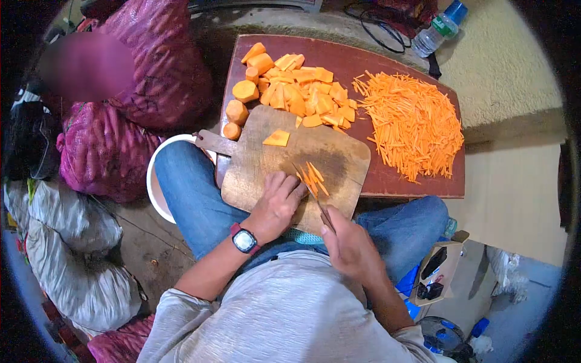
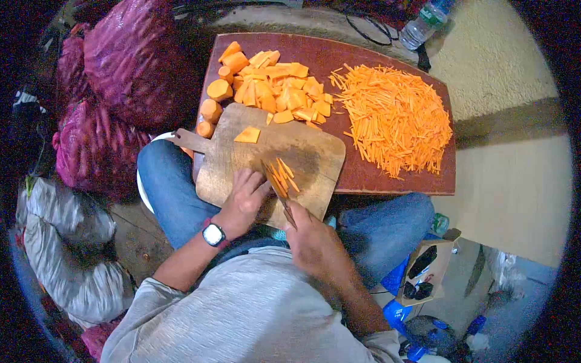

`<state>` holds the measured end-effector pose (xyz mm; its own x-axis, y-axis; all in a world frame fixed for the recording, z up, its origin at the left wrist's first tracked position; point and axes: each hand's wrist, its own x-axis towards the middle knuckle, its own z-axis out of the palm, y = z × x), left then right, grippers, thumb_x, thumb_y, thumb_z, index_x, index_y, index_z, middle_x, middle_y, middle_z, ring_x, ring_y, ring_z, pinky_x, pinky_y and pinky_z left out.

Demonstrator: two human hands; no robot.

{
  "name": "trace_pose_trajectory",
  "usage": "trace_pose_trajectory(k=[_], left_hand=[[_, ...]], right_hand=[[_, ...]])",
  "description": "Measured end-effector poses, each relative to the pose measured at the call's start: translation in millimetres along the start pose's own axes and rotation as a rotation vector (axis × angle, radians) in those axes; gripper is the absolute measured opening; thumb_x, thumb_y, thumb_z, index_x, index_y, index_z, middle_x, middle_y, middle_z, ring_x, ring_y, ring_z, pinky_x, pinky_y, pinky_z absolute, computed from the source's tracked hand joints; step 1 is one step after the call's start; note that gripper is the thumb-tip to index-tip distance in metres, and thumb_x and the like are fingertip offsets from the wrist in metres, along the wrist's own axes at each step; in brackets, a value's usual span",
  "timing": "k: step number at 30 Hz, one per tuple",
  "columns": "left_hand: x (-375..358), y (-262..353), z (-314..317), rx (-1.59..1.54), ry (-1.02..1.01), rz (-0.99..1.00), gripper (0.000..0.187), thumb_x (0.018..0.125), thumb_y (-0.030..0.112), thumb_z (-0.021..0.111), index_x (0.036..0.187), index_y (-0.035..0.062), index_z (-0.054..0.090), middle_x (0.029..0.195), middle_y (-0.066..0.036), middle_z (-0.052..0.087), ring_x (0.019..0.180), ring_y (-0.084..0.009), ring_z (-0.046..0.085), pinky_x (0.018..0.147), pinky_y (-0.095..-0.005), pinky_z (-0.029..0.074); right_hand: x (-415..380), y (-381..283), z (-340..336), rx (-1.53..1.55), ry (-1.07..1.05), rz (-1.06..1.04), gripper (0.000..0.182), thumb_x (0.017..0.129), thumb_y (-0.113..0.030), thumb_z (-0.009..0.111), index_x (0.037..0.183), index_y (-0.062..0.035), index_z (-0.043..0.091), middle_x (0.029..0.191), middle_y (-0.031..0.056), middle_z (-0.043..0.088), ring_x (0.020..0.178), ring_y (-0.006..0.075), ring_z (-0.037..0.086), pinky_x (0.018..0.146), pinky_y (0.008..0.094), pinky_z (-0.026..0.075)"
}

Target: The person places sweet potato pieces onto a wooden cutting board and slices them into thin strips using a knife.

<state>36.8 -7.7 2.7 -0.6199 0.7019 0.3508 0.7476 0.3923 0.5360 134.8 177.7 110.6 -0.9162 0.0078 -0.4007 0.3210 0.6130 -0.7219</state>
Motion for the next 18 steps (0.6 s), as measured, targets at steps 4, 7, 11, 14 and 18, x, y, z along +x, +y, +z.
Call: trace_pose_trajectory(k=[4, 7, 11, 14, 18], left_hand=[[1.2, 2.4, 0.2, 0.023, -0.001, 0.001, 0.044, 0.084, 0.008, 0.066, 0.126, -0.0043, 0.068, 0.112, -0.017, 0.059, 0.110, -0.0370, 0.055, 0.101, -0.0512, 0.045], [2.2, -1.3, -1.4, 0.019, 0.011, 0.019, 0.044, 0.084, 0.009, 0.067, 0.126, -0.0037, 0.068, 0.110, -0.016, 0.059, 0.109, -0.0366, 0.055, 0.100, -0.0504, 0.045], [1.2, 0.7, 0.8, 0.054, 0.010, 0.005, 0.044, 0.083, 0.009, 0.067, 0.126, -0.0033, 0.068, 0.107, -0.015, 0.058, 0.108, -0.0363, 0.055, 0.099, -0.0499, 0.045], [4.3, 5.1, -2.2, 0.012, 0.026, -0.011, 0.043, 0.083, 0.009, 0.067, 0.124, -0.0036, 0.068, 0.105, -0.015, 0.059, 0.107, -0.0363, 0.056, 0.099, -0.0499, 0.045], [1.9, 0.8, -0.9, 0.077, 0.043, 0.027, 0.043, 0.083, 0.009, 0.067, 0.124, -0.0045, 0.068, 0.105, -0.016, 0.059, 0.105, -0.0367, 0.056, 0.098, -0.0502, 0.045]], right_hand=[[18.0, 4.3, 6.9, 0.006, 0.073, -0.095, 0.036, 0.105, -0.013, 0.058, 0.139, 0.0007, 0.055, 0.113, 0.0346, 0.069, 0.110, 0.0553, 0.067, 0.090, 0.0573, 0.055], [5.6, 5.5, 2.5, 0.043, 0.042, -0.092, 0.037, 0.105, -0.012, 0.058, 0.139, 0.0016, 0.055, 0.113, 0.0351, 0.069, 0.109, 0.0551, 0.067, 0.089, 0.0563, 0.055], [1.0, 4.1, 2.0, 0.007, -0.008, 0.014, 0.038, 0.104, -0.011, 0.060, 0.140, 0.0021, 0.056, 0.113, 0.0350, 0.069, 0.108, 0.0553, 0.067, 0.087, 0.0558, 0.056], [15.0, 12.1, 9.9, 0.027, 0.124, -0.172, 0.039, 0.105, -0.011, 0.060, 0.141, 0.0018, 0.056, 0.112, 0.0345, 0.070, 0.108, 0.0545, 0.068, 0.087, 0.0557, 0.056], [0.3, 0.9, -0.9, 0.019, 0.056, -0.097, 0.039, 0.105, -0.012, 0.059, 0.142, 0.0011, 0.056, 0.112, 0.0347, 0.070, 0.107, 0.0544, 0.068, 0.087, 0.0558, 0.055]])
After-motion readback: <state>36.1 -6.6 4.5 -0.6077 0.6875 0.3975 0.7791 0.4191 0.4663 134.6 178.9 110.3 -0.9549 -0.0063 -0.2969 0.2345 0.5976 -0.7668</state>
